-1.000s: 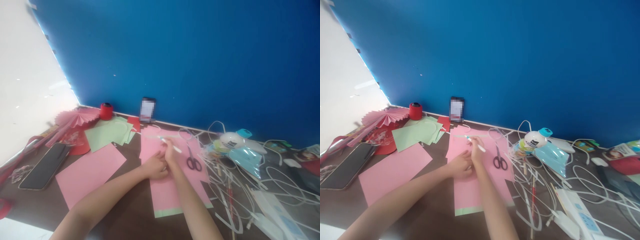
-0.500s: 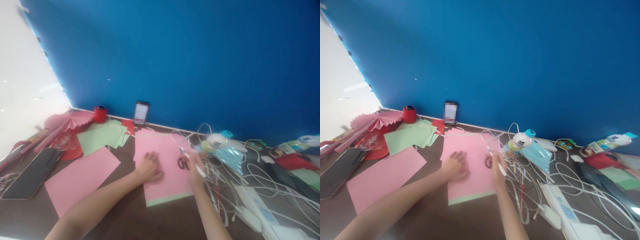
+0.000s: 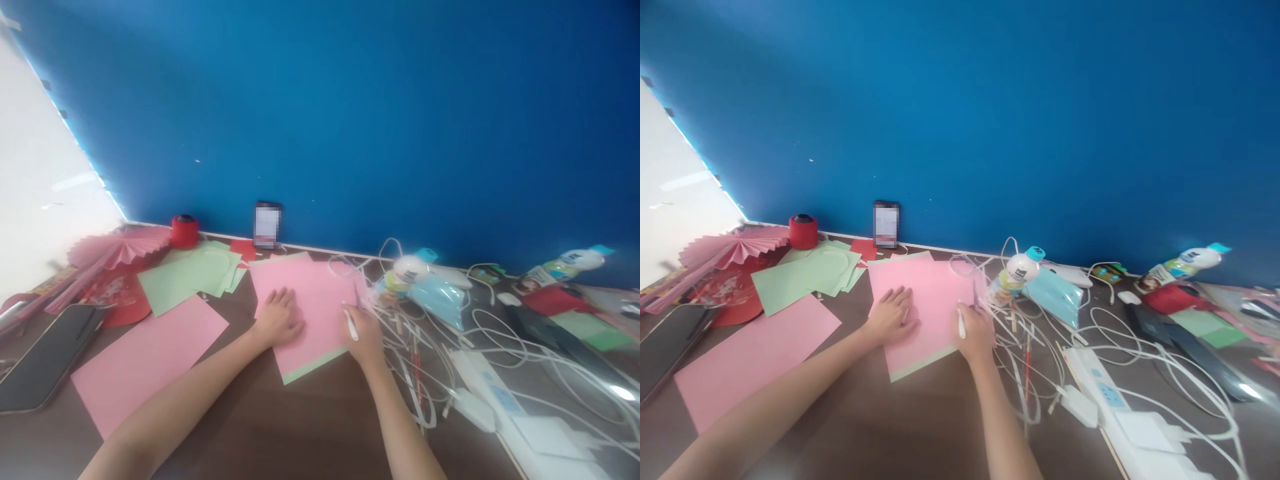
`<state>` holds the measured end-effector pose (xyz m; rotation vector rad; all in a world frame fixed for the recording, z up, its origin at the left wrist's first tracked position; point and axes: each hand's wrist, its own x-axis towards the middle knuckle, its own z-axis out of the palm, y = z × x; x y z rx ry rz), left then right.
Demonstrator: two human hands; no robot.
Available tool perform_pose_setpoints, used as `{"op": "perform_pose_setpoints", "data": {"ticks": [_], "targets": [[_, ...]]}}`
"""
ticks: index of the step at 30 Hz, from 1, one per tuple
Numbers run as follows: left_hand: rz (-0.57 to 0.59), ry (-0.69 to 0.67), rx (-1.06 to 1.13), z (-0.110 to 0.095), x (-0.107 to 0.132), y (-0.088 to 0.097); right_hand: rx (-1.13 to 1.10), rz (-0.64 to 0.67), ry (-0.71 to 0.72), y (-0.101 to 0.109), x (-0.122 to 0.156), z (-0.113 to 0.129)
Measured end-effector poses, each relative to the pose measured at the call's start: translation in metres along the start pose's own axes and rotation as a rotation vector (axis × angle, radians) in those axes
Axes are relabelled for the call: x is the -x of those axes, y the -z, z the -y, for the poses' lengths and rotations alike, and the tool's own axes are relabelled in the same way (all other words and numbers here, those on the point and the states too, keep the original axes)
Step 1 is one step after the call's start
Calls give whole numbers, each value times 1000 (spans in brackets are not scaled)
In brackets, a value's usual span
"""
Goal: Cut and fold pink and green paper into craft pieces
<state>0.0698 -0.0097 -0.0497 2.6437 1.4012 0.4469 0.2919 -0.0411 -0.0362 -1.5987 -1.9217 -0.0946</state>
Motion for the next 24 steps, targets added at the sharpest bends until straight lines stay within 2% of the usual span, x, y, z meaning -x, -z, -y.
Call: {"op": "perform_pose_setpoints", "data": {"ticks": [4, 7, 9, 11, 14, 17, 19, 21, 24], "targets": [[-57, 20, 2, 1, -1, 0, -150, -112, -182, 5, 4, 0], [-72, 36, 7, 3, -1, -2, -439, -96, -377, 5, 5, 12], [-61, 49, 14, 5, -2, -3, -647, -55, -445, 5, 5, 22], [-49, 82, 27, 8, -5, -2, -792, 13, -444, 5, 6, 34], [-19, 126, 80, 16, -10, 3, -890, 163, -402, 3, 10, 54], [58, 83, 163, 27, -12, 8, -964, 298, -379, 1, 17, 76], [49, 64, 194, 32, -12, 11, -1015, 368, -374, -1, 21, 88], [4, 81, 200, 35, -11, 11, -1013, 415, -356, -3, 23, 95], [-31, 97, 202, 34, -10, 10, -920, 395, -347, -6, 24, 96]]}}
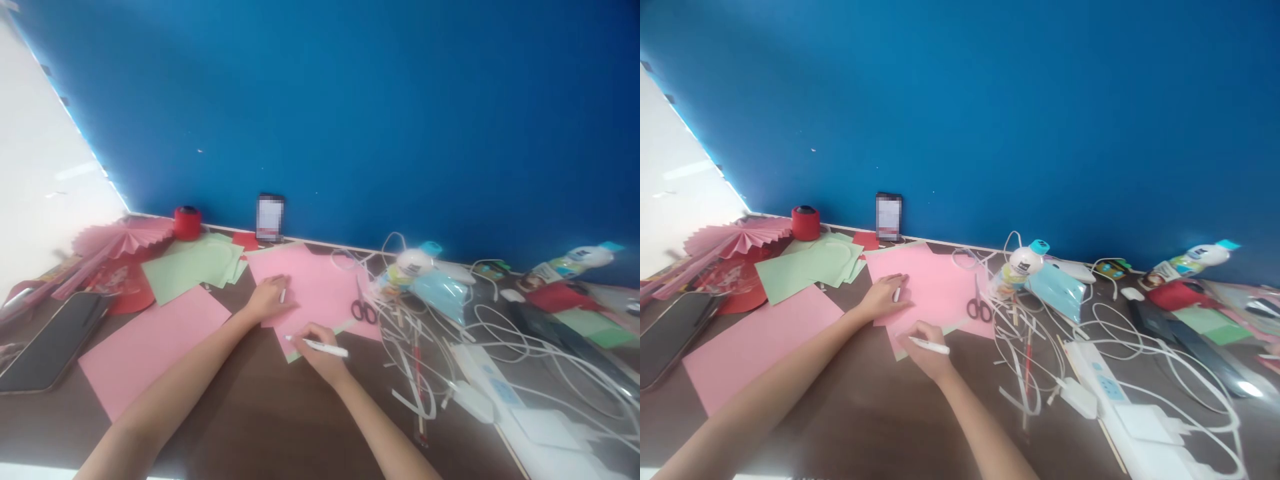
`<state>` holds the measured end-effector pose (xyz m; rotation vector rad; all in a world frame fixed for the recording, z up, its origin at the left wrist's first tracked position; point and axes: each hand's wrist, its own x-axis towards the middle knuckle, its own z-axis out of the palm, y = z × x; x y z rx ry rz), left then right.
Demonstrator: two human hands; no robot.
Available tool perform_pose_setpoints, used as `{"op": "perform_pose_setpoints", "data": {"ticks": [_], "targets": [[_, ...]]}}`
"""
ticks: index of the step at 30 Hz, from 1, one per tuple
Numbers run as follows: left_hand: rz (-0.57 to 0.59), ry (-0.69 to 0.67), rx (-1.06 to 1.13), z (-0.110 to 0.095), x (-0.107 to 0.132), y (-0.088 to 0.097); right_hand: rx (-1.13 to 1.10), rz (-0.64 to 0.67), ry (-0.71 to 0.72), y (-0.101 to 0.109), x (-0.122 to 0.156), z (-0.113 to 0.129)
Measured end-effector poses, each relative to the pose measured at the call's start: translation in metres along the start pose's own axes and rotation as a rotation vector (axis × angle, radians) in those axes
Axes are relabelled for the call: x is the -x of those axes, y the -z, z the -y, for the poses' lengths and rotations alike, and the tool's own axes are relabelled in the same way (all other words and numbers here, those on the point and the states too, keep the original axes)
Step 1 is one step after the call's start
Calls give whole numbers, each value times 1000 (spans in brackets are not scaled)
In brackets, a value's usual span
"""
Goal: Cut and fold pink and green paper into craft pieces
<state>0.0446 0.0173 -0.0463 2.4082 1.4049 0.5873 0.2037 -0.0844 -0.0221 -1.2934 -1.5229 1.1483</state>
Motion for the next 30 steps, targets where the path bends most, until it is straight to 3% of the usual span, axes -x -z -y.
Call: {"op": "perform_pose_setpoints", "data": {"ticks": [3, 13, 20, 30], "targets": [[-1, -16, 5, -1, 0, 0, 48, -35, -2, 1, -2, -4], [22, -31, -17, -3, 2, 1, 250, 40, 105, -2, 1, -7], [40, -23, -40, -3, 2, 2, 93, -65, 59, 0, -3, -11], [43, -36, -47, -4, 2, 3, 202, -55, 61, -5, -1, -6]]}}
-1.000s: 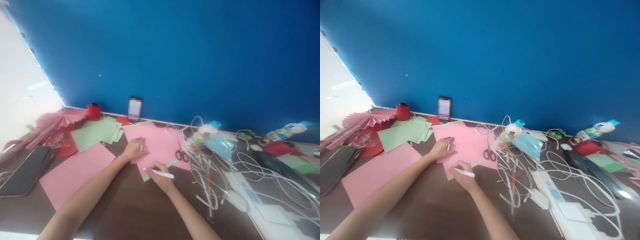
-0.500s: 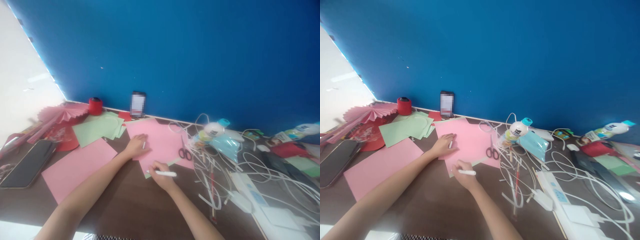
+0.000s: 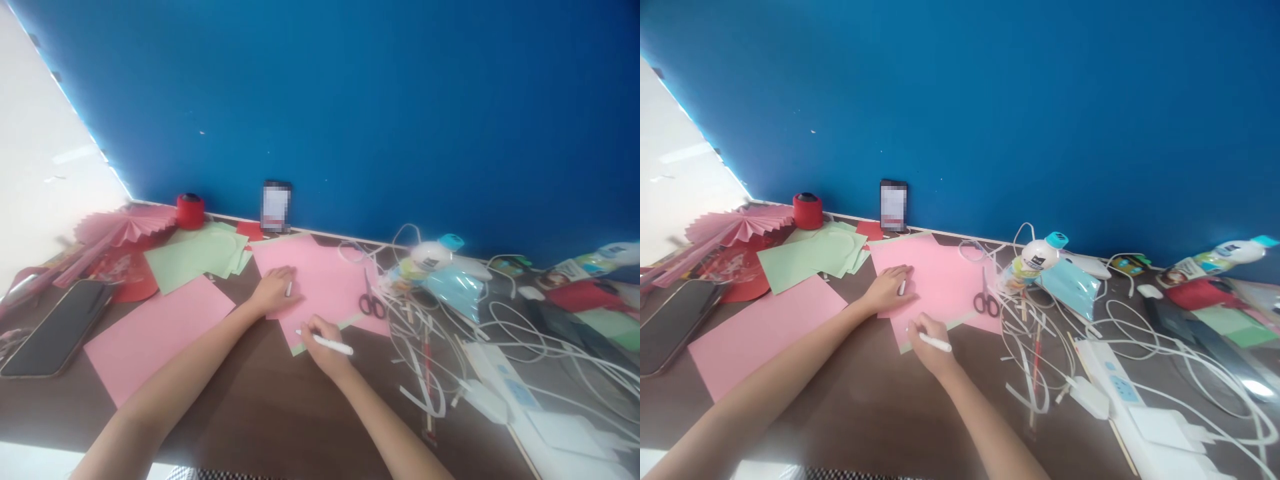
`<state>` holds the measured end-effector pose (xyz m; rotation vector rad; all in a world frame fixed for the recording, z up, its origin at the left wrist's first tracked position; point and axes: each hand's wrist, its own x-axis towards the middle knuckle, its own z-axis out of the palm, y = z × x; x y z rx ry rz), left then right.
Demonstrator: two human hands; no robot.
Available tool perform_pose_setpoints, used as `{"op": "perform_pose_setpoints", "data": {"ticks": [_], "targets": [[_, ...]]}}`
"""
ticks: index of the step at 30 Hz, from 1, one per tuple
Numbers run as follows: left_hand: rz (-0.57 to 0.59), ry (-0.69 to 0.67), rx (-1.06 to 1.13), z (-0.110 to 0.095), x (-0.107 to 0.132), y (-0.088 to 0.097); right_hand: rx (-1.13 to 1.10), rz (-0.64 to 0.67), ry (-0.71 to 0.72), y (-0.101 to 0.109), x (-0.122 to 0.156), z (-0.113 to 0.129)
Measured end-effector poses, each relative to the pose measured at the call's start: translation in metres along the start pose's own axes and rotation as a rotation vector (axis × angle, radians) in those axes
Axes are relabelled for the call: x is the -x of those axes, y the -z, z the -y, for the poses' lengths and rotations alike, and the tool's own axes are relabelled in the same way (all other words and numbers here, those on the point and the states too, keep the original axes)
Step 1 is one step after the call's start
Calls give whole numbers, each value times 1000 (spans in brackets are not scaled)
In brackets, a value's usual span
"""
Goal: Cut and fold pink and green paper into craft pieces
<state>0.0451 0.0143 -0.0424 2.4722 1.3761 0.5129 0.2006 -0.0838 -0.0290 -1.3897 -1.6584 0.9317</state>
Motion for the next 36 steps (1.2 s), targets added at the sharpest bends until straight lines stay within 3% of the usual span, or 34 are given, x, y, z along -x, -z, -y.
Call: {"op": "perform_pose_setpoints", "data": {"ticks": [12, 19, 25, 30, 36], "targets": [[-7, -17, -12, 1, 0, 0, 44, 38, 83, 3, -1, -4], [-5, -19, 2, 2, 0, -1, 35, -3, 41, 15, -5, -12], [-11, -22, -10, 3, 0, -2, 88, 35, 88, 16, -4, -14], [-15, -24, -7, 4, 0, -3, 50, -49, 45, 16, -5, -14], [-8, -24, -12, 3, 0, -2, 62, 15, 24, 13, -7, -10]]}}
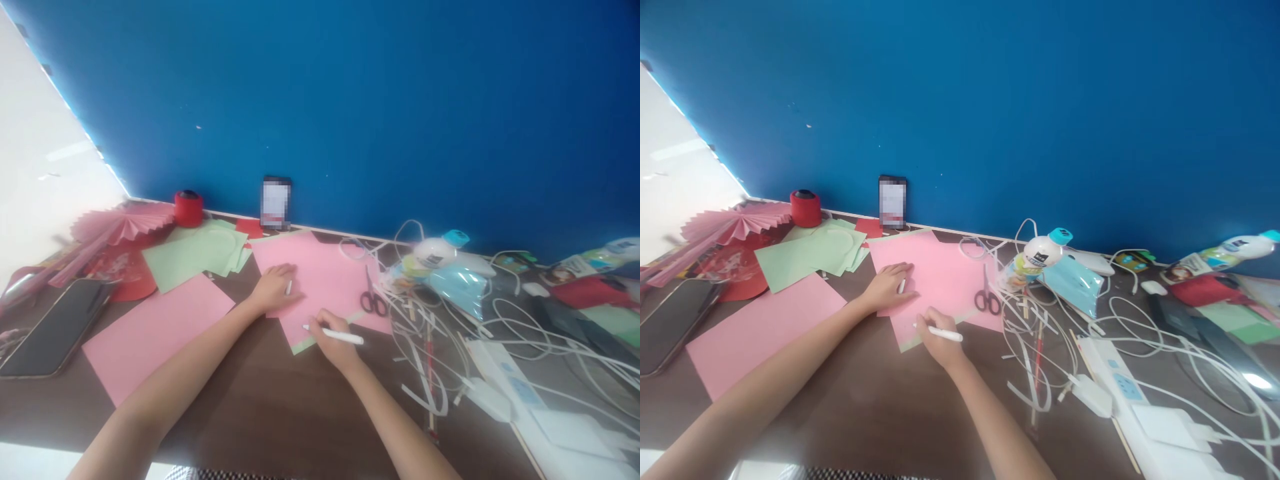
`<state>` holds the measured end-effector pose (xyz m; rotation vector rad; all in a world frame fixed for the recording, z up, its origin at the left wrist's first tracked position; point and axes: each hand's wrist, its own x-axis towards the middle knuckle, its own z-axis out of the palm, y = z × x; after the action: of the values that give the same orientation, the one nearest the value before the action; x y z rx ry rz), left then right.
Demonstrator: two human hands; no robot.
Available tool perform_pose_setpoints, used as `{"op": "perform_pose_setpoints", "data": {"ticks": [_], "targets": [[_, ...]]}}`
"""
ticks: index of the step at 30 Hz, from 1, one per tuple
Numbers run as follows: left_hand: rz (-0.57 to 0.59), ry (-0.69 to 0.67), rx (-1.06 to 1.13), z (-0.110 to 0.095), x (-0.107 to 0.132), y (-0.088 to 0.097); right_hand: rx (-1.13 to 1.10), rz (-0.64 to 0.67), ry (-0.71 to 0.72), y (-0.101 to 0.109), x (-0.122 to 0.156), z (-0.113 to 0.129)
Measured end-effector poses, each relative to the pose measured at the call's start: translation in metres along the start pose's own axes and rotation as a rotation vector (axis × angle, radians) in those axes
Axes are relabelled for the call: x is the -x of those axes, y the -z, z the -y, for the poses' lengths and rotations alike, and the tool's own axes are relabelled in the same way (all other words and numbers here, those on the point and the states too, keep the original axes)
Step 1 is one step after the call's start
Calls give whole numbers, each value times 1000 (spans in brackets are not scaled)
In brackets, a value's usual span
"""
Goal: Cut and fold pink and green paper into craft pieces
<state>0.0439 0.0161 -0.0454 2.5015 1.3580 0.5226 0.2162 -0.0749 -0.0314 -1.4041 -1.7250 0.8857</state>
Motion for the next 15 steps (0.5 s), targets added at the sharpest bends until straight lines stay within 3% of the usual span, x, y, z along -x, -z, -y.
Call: {"op": "perform_pose_setpoints", "data": {"ticks": [7, 12, 15], "targets": [[-10, -5, -5, -1, 1, 1, 0, -14, 38, 2, 0, -3], [1, -3, 0, -1, 1, 2, -1, 68, 53, 1, 1, -2], [4, 1, 3, -1, 0, 2, -20, 13, 35, 2, 0, -3]]}}
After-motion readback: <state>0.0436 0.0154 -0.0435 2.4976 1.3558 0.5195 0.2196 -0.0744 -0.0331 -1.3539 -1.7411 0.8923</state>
